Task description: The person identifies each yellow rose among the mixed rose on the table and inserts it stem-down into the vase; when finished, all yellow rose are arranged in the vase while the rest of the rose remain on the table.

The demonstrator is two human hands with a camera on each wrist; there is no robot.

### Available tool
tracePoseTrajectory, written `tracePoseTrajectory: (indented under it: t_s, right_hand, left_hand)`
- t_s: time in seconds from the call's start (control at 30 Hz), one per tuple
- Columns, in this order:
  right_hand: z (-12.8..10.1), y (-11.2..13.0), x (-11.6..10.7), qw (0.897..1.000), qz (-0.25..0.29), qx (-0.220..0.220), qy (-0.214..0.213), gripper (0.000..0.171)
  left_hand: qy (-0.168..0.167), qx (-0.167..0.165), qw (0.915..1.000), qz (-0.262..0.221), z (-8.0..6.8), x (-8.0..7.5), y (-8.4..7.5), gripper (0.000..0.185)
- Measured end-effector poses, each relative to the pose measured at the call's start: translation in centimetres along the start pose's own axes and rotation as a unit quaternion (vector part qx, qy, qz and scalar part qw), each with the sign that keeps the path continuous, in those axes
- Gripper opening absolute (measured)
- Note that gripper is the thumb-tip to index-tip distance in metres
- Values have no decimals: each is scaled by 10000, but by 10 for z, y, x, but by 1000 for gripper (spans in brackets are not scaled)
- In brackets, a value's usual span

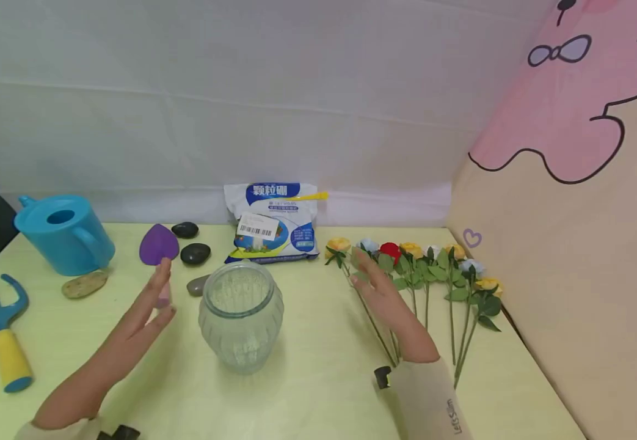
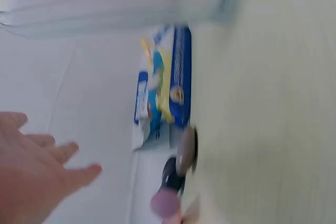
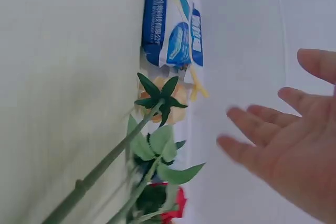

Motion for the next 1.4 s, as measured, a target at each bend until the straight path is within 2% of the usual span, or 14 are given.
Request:
tracePoseTrajectory:
  t_s: [0.07,0.17,0.23,0.37,0.5,0.7,0.87,0.97,1.2,1.4]
  right_hand:
    - [8,-8,-10,9990,430,136,-27,51]
    - [20,-21,-19,9991,249,338,64,43]
    - [27,-27,-21,9986,7,448,288,40]
    - [39,-35,-17,9913,-412,872,899,36]
    - [46,-41,-12,9797,-620,1223,1464,33]
    - [51,-50,-12,9735,-263,1363,1819,36]
    - [53,-61,-6,9664,526,1481,2036,39]
    - [52,-65,0,9624,909,1458,2102,38]
    - [50,-66,-6,9648,1225,1372,1879,35]
    - [57,-49,-19,9807,992,1137,1243,36]
  left_hand:
    - [188,300,9950,-937,3,4,-5,80]
    - [623,563,9866,-1399,7,13,-7,94]
    - [831,579,9856,-1355,10,18,-6,102]
    - [1172,251,9854,-1211,11,27,-1,107]
    - [1264,-65,9861,-1077,11,35,2,104]
    - [1160,-148,9840,-1346,12,41,2,103]
    - [1184,-254,9782,-1685,12,42,3,99]
    - [1159,-331,9763,-1798,11,41,3,99]
    - [1213,-255,9733,-1934,13,38,1,97]
    - [1241,-329,9743,-1848,14,37,1,97]
Point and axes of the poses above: each hand's wrist, its own z-axis towards the middle knuckle, its own x-axis out of the palm, y = z × x, the point moved 4 cm from there along z, towards the middle knuckle, and after that the axes turned 2 degrees about -z, right-handed, at the moved point
